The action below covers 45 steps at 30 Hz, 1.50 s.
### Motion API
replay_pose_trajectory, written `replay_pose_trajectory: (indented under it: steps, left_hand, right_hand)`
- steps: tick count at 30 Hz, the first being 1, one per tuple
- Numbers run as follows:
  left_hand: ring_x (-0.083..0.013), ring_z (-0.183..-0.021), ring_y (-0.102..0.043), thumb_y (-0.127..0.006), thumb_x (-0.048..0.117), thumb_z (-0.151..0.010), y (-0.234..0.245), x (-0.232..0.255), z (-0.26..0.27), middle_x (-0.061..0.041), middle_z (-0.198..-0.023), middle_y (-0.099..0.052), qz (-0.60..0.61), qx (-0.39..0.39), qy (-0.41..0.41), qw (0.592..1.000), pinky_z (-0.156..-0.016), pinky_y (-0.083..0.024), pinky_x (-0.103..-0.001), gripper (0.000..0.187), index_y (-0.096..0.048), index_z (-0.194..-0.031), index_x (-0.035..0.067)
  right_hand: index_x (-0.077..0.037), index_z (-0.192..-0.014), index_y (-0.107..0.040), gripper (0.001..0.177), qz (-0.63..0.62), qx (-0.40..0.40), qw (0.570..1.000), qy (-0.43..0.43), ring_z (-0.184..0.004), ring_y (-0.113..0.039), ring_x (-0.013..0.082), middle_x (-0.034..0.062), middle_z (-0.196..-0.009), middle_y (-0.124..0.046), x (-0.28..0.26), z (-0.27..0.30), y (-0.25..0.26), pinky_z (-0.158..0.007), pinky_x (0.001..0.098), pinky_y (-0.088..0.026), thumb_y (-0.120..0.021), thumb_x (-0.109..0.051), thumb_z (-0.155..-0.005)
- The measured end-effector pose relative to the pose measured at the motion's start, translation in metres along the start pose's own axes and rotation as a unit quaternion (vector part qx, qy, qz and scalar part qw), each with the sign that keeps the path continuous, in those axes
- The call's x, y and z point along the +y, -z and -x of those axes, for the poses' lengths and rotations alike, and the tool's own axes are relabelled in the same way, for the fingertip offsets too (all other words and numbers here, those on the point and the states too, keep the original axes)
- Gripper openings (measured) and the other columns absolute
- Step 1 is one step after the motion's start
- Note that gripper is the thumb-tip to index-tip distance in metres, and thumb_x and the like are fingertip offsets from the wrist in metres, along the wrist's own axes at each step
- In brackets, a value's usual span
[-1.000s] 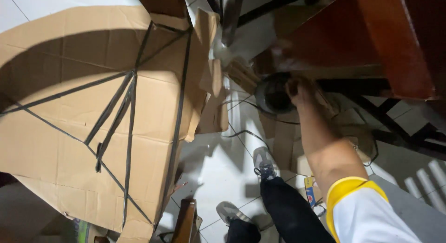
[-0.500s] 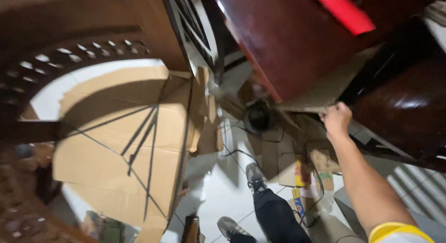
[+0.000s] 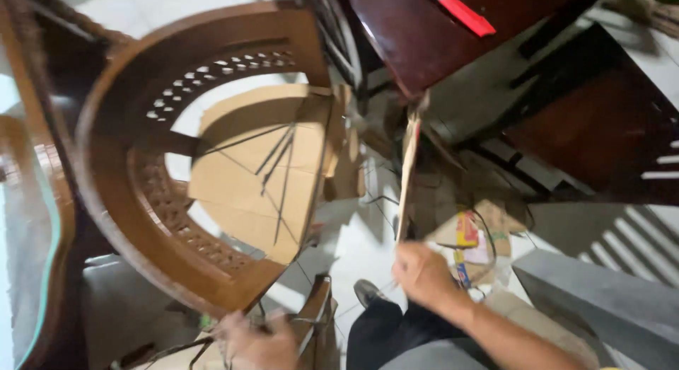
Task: Wrapping a wooden chair with cardboard and securing it with plastic straps
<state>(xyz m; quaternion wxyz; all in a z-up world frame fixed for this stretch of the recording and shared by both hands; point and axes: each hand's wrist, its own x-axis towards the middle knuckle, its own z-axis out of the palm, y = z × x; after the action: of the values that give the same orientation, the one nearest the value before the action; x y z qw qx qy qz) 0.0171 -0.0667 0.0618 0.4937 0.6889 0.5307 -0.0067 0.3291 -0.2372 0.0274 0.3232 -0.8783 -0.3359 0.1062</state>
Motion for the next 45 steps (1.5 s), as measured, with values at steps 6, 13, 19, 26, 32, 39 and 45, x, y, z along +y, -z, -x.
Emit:
replay_pose_trajectory:
  steps: [6,13,19,26,32,39,45]
  left_hand:
    - [-0.0162,-0.146,-0.047,-0.06,0.053,-0.084,-0.058,0.143,-0.027,-0.008,-0.156,-0.052,0.037,-0.171,0.061,0.983,-0.119,-0.032,-0.033,0.085,-0.043,-0.154,0.009]
    - [-0.0208,-0.083,-0.072,-0.065,0.006,-0.077,-0.031,0.067,-0.036,-0.01,-0.096,-0.079,0.205,-0.091,0.083,0.971,-0.08,-0.059,-0.036,0.026,-0.076,-0.101,0.002]
    - [-0.0414,-0.092,-0.075,-0.073,-0.002,-0.081,0.022,0.077,-0.005,-0.028,-0.107,-0.074,0.554,-0.094,0.09,0.822,-0.085,-0.06,-0.057,0.036,-0.068,-0.116,-0.007]
    - [-0.0453,-0.09,-0.075,-0.079,-0.003,-0.077,0.049,0.092,0.005,-0.028,-0.099,-0.076,0.581,-0.058,0.079,0.808,-0.08,-0.059,-0.062,0.035,-0.072,-0.111,-0.001]
    - [-0.0378,-0.089,-0.077,-0.081,-0.004,-0.072,0.041,0.113,-0.004,-0.022,-0.096,-0.078,0.549,-0.053,0.059,0.832,-0.081,-0.061,-0.055,0.036,-0.075,-0.108,0.001]
    - [-0.0299,-0.088,-0.074,-0.086,0.002,-0.073,-0.027,0.054,-0.073,-0.017,-0.098,-0.076,0.465,0.109,0.069,0.876,-0.077,-0.061,-0.048,0.042,-0.07,-0.111,0.004]
    - [-0.0399,-0.131,-0.059,-0.081,0.023,-0.083,-0.031,0.017,-0.092,-0.02,-0.146,-0.056,0.155,0.283,0.144,0.935,-0.112,-0.046,-0.053,0.07,-0.054,-0.147,0.009]
  right_hand:
    - [-0.011,-0.068,-0.047,0.015,-0.078,-0.119,0.962,0.233,-0.058,-0.055,0.0328,0.0081,-0.063,-0.055,-0.111,0.06,0.01,-0.058,0.0443,-0.044,-0.061,-0.013,-0.074]
    - [-0.011,-0.081,-0.058,0.025,-0.045,-0.226,0.884,0.406,-0.072,-0.061,0.0347,0.0099,-0.075,-0.062,-0.133,0.071,0.001,-0.071,0.0464,-0.047,-0.073,-0.032,-0.083]
    - [-0.012,-0.095,-0.067,0.021,-0.148,-0.156,0.919,0.331,-0.078,-0.061,0.0305,0.0077,-0.081,-0.062,-0.127,0.043,0.012,-0.072,0.0437,-0.049,-0.063,-0.032,-0.097]
    - [-0.008,-0.151,-0.048,0.074,-0.003,-0.074,0.996,-0.052,-0.129,-0.054,0.0491,0.0243,-0.143,-0.056,-0.041,-0.032,0.057,-0.105,0.0639,-0.043,-0.073,-0.037,-0.087]
    - [-0.004,-0.13,-0.068,0.046,-0.391,-0.229,0.853,-0.261,-0.098,-0.069,0.029,0.0157,-0.111,-0.073,-0.021,-0.063,0.063,-0.091,0.048,-0.053,-0.08,-0.018,-0.087]
    - [-0.006,-0.124,-0.07,0.039,-0.335,-0.178,0.906,-0.185,-0.095,-0.063,0.0216,0.0103,-0.106,-0.071,-0.008,-0.093,0.06,-0.095,0.0419,-0.048,-0.081,-0.012,-0.088]
    - [-0.016,-0.136,-0.069,0.056,-0.093,-0.2,0.964,-0.148,-0.114,-0.067,0.0404,0.0211,-0.11,-0.074,0.004,-0.125,0.067,-0.1,0.0514,-0.05,-0.079,-0.034,-0.085]
